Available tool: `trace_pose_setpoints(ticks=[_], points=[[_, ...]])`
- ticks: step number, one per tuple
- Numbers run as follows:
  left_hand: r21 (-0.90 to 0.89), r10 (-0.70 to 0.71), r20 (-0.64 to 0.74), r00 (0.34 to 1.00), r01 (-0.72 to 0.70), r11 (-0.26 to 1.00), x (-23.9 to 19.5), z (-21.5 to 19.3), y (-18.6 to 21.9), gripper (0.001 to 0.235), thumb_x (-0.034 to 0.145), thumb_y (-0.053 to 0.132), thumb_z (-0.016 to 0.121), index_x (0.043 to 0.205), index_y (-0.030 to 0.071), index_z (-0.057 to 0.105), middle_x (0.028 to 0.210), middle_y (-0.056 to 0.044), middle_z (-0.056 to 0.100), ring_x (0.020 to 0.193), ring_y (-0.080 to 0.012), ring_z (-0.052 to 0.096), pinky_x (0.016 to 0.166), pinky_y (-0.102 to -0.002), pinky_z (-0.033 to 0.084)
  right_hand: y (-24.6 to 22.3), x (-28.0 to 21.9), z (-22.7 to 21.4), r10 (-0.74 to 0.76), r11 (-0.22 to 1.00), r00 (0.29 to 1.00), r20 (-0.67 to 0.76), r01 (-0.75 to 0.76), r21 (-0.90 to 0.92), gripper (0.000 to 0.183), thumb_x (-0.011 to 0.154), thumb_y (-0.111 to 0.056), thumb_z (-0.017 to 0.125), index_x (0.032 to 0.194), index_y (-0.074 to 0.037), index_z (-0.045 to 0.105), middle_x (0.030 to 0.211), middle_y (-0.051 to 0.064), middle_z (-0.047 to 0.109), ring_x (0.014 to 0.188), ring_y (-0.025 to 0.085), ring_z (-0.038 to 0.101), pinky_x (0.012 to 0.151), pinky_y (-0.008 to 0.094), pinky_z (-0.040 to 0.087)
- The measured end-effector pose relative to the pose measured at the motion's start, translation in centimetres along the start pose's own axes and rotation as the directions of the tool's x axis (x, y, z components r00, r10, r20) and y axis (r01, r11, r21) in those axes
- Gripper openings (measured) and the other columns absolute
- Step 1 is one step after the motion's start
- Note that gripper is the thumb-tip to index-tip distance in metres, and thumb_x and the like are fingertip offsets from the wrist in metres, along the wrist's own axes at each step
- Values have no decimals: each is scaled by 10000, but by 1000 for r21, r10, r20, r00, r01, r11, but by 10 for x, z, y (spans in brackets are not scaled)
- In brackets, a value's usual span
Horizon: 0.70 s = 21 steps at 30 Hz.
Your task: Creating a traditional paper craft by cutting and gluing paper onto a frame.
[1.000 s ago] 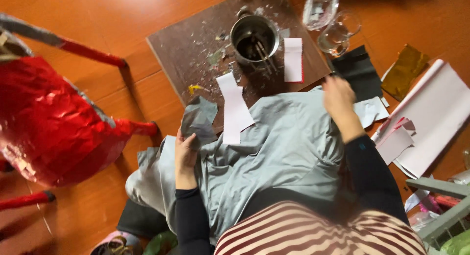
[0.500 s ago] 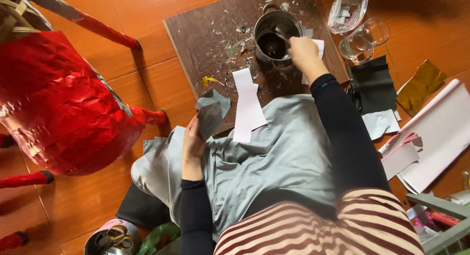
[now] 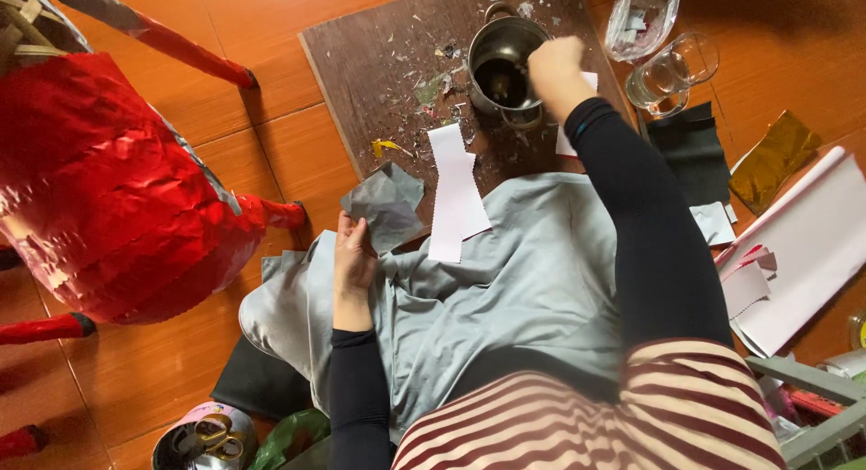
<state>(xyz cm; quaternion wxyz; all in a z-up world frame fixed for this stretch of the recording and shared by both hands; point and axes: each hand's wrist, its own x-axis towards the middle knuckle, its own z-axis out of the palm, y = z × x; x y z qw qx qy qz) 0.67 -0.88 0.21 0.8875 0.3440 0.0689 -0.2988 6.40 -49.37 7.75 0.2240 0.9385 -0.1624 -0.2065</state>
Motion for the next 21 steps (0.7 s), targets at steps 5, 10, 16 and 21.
trace_pose_setpoints(ticks=[5,10,16,21], points=[[21,-26,-44,999,27,999,1,-2,-3,323,1031,42,528,1348,98,554,1288,-25,653,1154,-138,652,986,-295,544,-32,-9,-7,-204,979,976,77,205,5,163,903,-187,696,991,-128,821,1041,121,787,941,303,753,712,392,569],[-38,-52,-19,998,51,998,8,-18,-8,224,1063,188,581,1247,68,624,1209,-35,703,1095,-164,671,914,-320,560,-2,1,-20,-207,921,971,121,152,358,180,849,-125,691,991,-99,799,1016,173,762,903,381,743,718,451,572],[42,-27,-13,1000,27,999,9,-26,-14,224,1043,179,646,1221,45,665,1157,-53,716,1032,-181,686,895,-352,588,-32,-4,43,67,942,987,-145,-15,336,140,860,-119,665,907,-84,792,926,158,775,852,341,753,692,479,573],[78,51,-52,997,-47,996,9,-27,-18,283,1028,104,667,1303,57,625,1230,-36,700,1087,-150,672,940,-322,570,-7,-41,-8,-232,947,930,-284,283,153,157,883,-127,650,868,-89,802,908,142,775,848,321,757,693,450,594]])
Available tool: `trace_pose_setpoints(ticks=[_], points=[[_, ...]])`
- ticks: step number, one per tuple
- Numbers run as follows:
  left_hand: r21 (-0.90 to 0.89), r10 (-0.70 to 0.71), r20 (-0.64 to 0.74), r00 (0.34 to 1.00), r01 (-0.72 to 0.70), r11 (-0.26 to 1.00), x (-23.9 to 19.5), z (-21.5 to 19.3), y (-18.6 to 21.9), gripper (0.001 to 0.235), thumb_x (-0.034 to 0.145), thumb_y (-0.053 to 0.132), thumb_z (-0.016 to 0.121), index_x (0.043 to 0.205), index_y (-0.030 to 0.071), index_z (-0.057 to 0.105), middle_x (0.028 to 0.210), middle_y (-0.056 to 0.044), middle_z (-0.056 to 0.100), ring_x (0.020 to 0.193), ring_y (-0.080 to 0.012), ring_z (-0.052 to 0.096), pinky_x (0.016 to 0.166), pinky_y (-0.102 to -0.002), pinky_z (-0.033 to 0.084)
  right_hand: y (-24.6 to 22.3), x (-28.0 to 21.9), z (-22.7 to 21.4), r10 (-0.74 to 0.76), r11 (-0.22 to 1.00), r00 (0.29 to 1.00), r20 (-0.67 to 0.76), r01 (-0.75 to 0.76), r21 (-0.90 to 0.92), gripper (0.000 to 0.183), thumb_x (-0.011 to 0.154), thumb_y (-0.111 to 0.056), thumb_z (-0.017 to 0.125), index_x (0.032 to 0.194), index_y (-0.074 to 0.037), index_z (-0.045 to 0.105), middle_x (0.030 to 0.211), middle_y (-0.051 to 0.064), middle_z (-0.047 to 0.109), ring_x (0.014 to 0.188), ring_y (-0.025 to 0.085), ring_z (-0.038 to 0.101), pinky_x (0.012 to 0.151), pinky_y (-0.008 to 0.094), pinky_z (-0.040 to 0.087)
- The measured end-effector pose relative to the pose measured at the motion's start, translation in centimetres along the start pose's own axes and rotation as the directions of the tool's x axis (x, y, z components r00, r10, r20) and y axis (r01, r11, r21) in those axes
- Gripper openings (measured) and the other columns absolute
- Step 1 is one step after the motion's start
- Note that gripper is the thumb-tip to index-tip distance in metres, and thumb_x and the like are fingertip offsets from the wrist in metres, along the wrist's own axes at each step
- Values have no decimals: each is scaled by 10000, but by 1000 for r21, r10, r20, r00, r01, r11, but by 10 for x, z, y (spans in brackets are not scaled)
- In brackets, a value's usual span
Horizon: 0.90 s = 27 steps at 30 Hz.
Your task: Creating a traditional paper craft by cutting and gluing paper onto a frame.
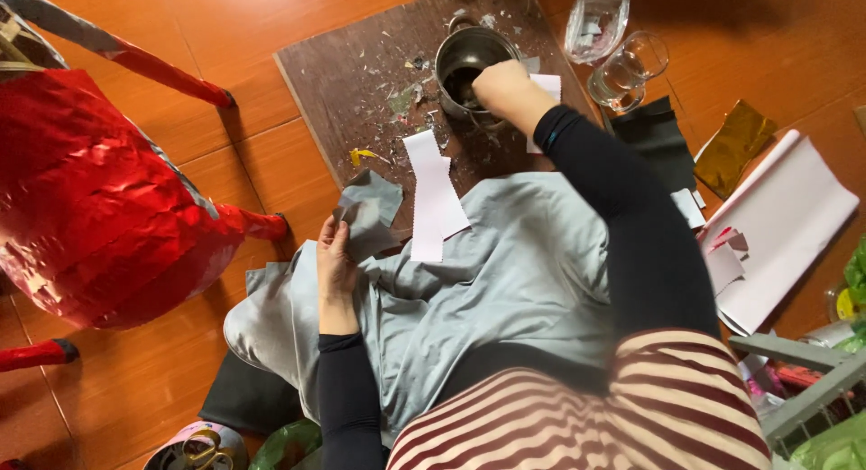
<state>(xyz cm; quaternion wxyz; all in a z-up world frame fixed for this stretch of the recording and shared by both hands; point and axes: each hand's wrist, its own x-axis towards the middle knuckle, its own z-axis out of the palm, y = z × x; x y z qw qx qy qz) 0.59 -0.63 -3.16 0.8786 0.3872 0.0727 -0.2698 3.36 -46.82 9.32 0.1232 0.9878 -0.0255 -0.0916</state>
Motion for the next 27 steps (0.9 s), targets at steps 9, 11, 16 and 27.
trace_pose_setpoints(ticks=[9,11,16,27], points=[[20,-48,59,997,47,999,-8,11,13,354,1049,178,574,1375,49,623,1293,-53,693,1174,-162,660,1032,-326,520,78,-114,-37,93,765,837,538,-407,500,406,955,-285,684,1343,-164,690,992,87,764,847,218,703,754,407,569],[-35,-41,67,997,43,998,-1,2,6,288,1081,149,576,1342,29,600,1290,-79,677,1181,-208,640,1039,-376,521,64,-159,-26,186,396,739,647,-659,639,403,1026,-278,622,1373,-89,700,836,79,657,598,131,496,523,327,405],[-27,52,34,998,-51,998,-3,11,-2,257,1058,77,543,1314,58,545,1295,-77,645,1209,-203,619,1064,-377,510,-33,-225,17,54,-235,811,582,-556,797,398,1009,-200,582,1392,-93,587,747,8,638,481,57,456,410,220,338],[-43,192,-25,981,-193,980,-2,5,-14,192,1080,33,556,1265,35,503,1230,-90,627,1122,-173,615,1002,-341,527,-225,-243,-11,17,106,995,-101,99,989,418,1091,-132,624,1505,-79,593,1098,18,702,763,132,593,706,360,508]])
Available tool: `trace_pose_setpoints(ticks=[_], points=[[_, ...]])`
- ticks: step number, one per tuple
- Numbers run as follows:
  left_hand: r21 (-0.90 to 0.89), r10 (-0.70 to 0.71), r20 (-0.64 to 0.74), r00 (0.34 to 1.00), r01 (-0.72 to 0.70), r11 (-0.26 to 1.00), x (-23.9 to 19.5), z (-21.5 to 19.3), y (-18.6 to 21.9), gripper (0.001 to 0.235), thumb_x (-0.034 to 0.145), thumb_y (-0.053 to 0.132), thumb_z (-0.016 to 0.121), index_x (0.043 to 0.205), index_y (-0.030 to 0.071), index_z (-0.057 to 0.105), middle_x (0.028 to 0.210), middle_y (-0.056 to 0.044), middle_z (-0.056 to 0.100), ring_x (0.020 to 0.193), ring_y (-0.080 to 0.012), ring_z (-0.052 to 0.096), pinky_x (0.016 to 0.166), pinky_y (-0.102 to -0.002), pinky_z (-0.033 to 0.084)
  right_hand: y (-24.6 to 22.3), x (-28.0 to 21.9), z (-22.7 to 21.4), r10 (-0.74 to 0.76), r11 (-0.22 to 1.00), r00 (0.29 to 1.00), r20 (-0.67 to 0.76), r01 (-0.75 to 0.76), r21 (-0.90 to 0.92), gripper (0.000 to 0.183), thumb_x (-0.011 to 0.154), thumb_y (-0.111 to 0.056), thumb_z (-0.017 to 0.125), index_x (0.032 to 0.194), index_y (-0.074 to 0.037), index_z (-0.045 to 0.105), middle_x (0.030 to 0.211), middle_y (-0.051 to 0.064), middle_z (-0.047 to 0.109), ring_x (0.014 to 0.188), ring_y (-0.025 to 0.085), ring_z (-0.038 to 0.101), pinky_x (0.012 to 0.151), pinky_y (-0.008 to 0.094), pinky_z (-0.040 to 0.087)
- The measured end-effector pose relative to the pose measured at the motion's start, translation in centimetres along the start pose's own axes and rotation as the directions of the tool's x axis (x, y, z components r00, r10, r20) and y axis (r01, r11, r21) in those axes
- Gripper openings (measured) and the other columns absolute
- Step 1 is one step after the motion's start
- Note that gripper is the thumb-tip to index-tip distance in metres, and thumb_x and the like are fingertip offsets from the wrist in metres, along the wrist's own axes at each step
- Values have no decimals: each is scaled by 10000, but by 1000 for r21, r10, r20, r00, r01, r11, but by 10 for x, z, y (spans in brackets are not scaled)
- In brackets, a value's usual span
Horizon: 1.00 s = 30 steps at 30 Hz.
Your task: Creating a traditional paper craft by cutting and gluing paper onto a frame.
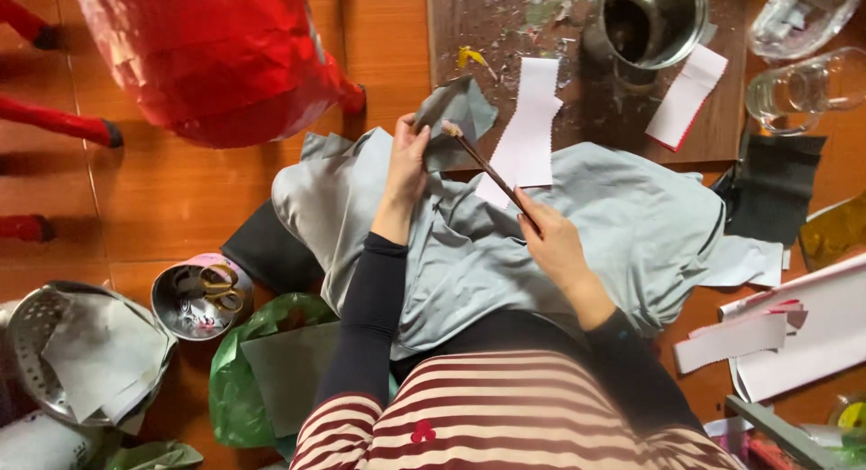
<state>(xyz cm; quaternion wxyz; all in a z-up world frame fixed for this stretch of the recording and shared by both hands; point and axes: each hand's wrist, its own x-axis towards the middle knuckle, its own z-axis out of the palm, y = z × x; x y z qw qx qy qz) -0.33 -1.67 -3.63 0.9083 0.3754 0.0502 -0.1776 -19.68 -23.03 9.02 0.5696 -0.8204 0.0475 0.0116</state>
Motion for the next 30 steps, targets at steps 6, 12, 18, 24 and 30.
trace_pose_setpoints(ticks=[6,12,18,24,30], points=[[-69,-166,43,985,169,983,-6,26,31,186,1044,83,551,1224,62,510,1187,-96,674,1038,-180,702,870,-336,612,-18,11,22,-73,735,992,-101,-15,-677,518,972,-131,675,1481,-177,586,825,101,580,629,316,595,584,447,496],[-171,-198,-18,980,192,966,-4,20,23,224,1050,160,562,1250,56,563,1147,-56,708,1023,-151,700,853,-299,610,-17,9,26,-156,725,983,-101,44,-687,513,995,-128,665,1498,-173,574,841,86,564,626,280,586,569,414,501],[-43,-146,-121,982,141,989,-2,4,12,153,1033,162,615,1173,154,554,1030,34,673,684,15,552,470,-133,339,-19,7,29,-138,730,985,-101,32,-682,519,985,-115,674,1491,-173,580,831,80,564,598,262,577,550,395,501],[-48,-128,-109,986,123,991,-2,3,12,96,1042,142,617,1104,139,544,955,60,596,605,-3,410,465,-178,280,-14,5,28,-164,716,980,-108,43,-697,528,973,-106,690,1485,-187,588,832,83,557,607,269,573,553,397,493],[-9,-147,-124,981,147,989,-8,29,35,315,1026,142,543,1342,138,530,1126,88,653,674,46,463,449,-137,265,-16,4,29,-147,741,984,-101,42,-670,539,970,-98,691,1491,-181,581,823,78,549,598,257,563,551,394,491]])
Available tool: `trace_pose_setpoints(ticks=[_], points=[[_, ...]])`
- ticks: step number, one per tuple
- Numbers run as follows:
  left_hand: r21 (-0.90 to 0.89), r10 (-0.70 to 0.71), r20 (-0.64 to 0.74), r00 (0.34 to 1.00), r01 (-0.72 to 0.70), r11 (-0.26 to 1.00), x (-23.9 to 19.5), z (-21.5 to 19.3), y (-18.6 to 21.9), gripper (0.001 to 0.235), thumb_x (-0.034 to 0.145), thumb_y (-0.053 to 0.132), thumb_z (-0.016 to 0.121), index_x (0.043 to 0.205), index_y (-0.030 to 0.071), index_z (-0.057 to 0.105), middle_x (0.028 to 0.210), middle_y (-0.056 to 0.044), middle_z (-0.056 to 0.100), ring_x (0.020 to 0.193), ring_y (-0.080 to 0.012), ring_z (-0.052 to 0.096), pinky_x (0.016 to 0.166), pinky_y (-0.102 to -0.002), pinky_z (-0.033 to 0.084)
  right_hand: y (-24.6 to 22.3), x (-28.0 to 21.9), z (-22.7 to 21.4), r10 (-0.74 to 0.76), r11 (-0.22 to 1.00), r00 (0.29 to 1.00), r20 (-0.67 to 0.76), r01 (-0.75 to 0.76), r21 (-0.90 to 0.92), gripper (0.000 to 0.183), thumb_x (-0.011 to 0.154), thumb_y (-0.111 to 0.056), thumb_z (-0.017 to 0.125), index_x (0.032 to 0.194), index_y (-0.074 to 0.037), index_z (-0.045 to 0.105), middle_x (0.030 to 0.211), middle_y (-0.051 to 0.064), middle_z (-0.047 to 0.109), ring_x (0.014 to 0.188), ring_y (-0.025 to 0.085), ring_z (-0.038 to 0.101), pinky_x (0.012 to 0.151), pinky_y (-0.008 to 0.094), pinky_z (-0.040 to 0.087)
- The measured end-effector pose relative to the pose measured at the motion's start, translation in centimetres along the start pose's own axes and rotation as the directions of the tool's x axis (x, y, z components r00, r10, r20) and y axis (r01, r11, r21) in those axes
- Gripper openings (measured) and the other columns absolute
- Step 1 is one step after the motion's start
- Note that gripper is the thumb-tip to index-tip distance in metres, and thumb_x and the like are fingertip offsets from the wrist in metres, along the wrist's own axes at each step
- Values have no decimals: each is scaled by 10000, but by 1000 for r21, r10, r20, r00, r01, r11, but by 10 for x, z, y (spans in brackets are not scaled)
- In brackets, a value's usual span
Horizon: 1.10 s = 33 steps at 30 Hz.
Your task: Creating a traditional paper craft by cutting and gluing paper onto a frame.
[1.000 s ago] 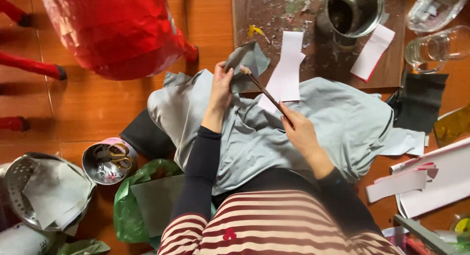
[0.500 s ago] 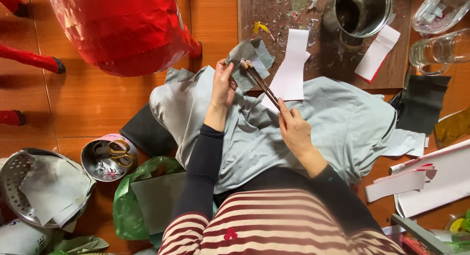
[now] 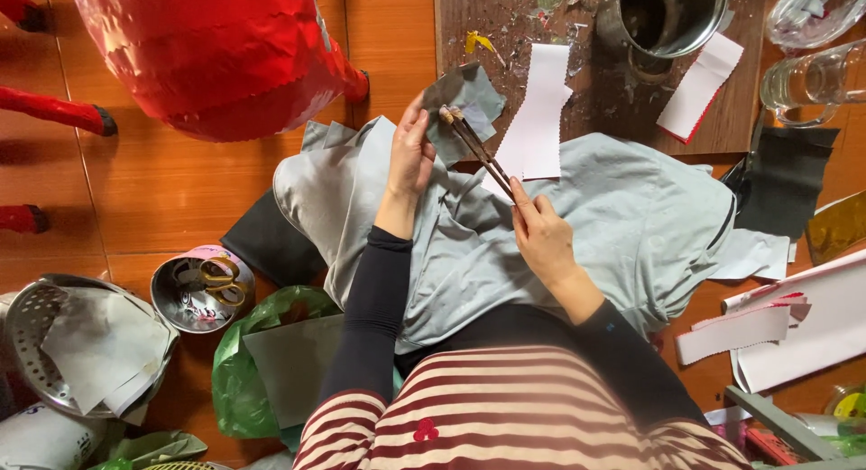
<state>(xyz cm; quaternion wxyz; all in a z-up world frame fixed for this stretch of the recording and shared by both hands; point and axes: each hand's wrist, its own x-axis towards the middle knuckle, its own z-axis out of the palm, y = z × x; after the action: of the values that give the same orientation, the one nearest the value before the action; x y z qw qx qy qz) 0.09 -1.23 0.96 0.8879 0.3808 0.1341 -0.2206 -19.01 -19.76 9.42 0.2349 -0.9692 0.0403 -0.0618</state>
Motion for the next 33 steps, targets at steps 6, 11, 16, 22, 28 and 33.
trace_pose_setpoints(ticks=[6,11,16,22,28,33], points=[[-63,-14,21,1000,15,998,13,-30,-25,383,1081,108,531,1463,94,503,1208,54,657,737,44,494,482,-141,274,-2,-1,2,-5,1000,1000,20,5,5,558,974,-87,678,1513,-170,561,822,79,548,597,255,563,560,396,499],[-38,83,35,996,-81,996,12,-30,-23,341,1111,73,590,1432,83,475,1152,8,626,584,4,369,448,-165,272,-3,-1,5,24,1000,999,40,-24,0,545,981,-99,674,1511,-157,558,829,89,557,601,278,574,560,411,498],[64,114,-57,992,-110,992,-5,0,5,519,1008,25,609,1479,136,423,1130,-51,674,631,10,481,431,-159,301,-1,-2,6,12,1000,1000,14,-12,7,535,980,-99,674,1500,-167,566,832,89,561,617,287,582,570,415,500],[-15,130,-47,990,-130,991,-5,-4,1,653,1036,-44,603,1619,106,350,1147,-93,671,811,-21,608,559,-162,397,6,4,-1,76,997,997,18,-76,15,525,994,-89,666,1504,-166,566,842,93,571,616,280,589,566,413,497],[99,166,-13,986,-164,982,-3,-4,-7,676,1034,-70,562,1642,78,307,1203,-22,660,792,1,555,575,-157,402,-5,6,-2,25,998,999,-34,-23,62,528,985,-66,670,1495,-166,580,840,88,564,625,274,582,579,412,486],[232,146,93,985,-164,959,-1,-11,-10,811,986,-127,544,1680,153,231,1057,-55,637,704,-20,497,544,-158,365,-8,15,-1,-48,998,998,-49,49,26,531,969,-61,694,1478,-178,599,797,67,543,616,253,571,567,399,477]])
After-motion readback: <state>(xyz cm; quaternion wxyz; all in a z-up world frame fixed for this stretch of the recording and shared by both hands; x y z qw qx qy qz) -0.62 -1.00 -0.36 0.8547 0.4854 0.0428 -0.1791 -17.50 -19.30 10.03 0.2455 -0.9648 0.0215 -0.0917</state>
